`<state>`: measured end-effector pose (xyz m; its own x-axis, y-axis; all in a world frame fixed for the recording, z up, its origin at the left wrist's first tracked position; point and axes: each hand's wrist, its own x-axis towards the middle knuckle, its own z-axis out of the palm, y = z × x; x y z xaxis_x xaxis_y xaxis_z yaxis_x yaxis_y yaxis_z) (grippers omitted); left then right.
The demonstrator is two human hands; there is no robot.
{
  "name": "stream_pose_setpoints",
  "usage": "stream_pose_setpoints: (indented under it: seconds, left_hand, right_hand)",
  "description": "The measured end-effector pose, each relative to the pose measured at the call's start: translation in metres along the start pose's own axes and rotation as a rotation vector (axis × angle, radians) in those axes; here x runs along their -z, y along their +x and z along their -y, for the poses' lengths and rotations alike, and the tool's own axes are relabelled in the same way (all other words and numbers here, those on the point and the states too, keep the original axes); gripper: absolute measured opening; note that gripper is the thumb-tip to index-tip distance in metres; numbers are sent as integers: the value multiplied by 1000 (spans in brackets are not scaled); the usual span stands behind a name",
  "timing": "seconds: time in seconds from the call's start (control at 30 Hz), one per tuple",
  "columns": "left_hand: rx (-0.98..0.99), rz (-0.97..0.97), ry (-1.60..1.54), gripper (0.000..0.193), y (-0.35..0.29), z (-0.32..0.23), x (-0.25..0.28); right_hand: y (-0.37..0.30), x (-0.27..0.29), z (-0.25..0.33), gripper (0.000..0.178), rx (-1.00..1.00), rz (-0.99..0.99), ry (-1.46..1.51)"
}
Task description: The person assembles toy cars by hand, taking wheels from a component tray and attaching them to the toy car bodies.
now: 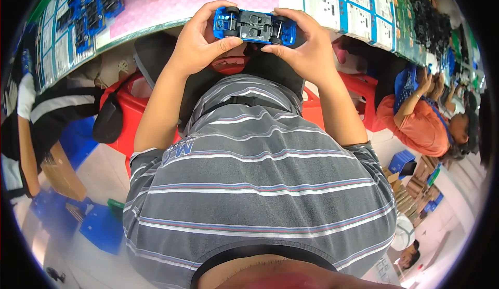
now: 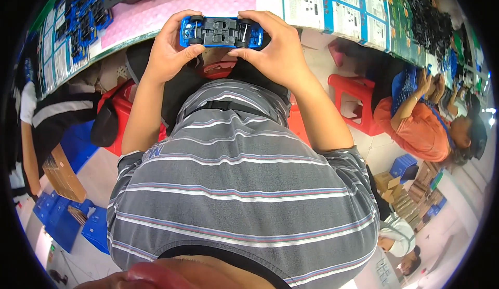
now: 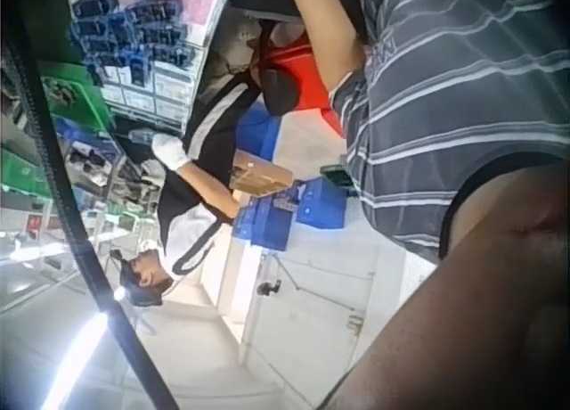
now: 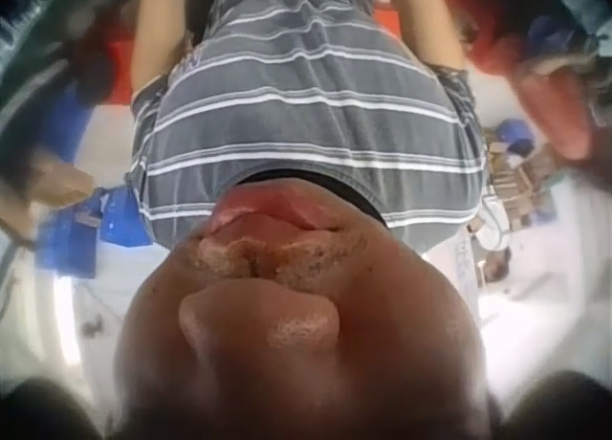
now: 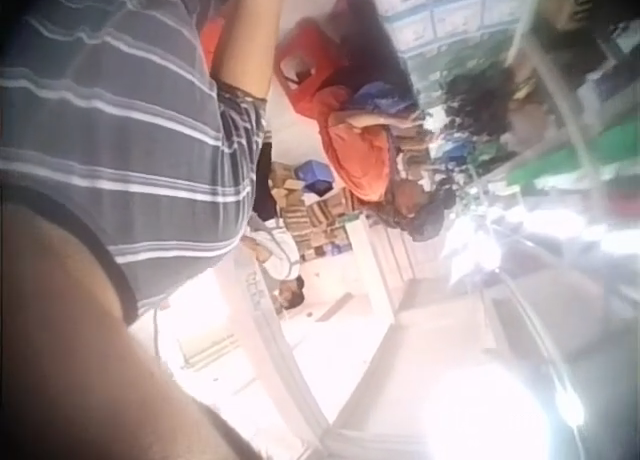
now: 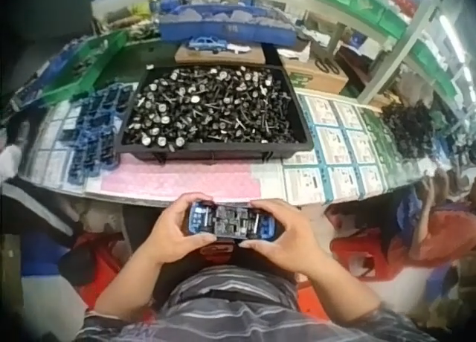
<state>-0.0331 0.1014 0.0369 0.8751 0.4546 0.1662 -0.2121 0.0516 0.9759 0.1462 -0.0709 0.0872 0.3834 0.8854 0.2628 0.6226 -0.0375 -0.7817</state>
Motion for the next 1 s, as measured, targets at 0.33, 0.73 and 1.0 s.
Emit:
stream_pose_setpoints:
  seconds: [0.33, 0.73, 1.0]
  left_hand:
    - [82, -77, -446, 63, -43, 21, -10]
    - [34, -153, -338, 58, -43, 17, -11]
    - [42, -123, -286, 55, -44, 13, -7]
  right_hand:
    - [9, -36, 19, 66, 54, 113, 51]
    - [12, -34, 32, 71, 120, 163, -98]
    - [15, -38, 29, 72, 236, 159, -147]
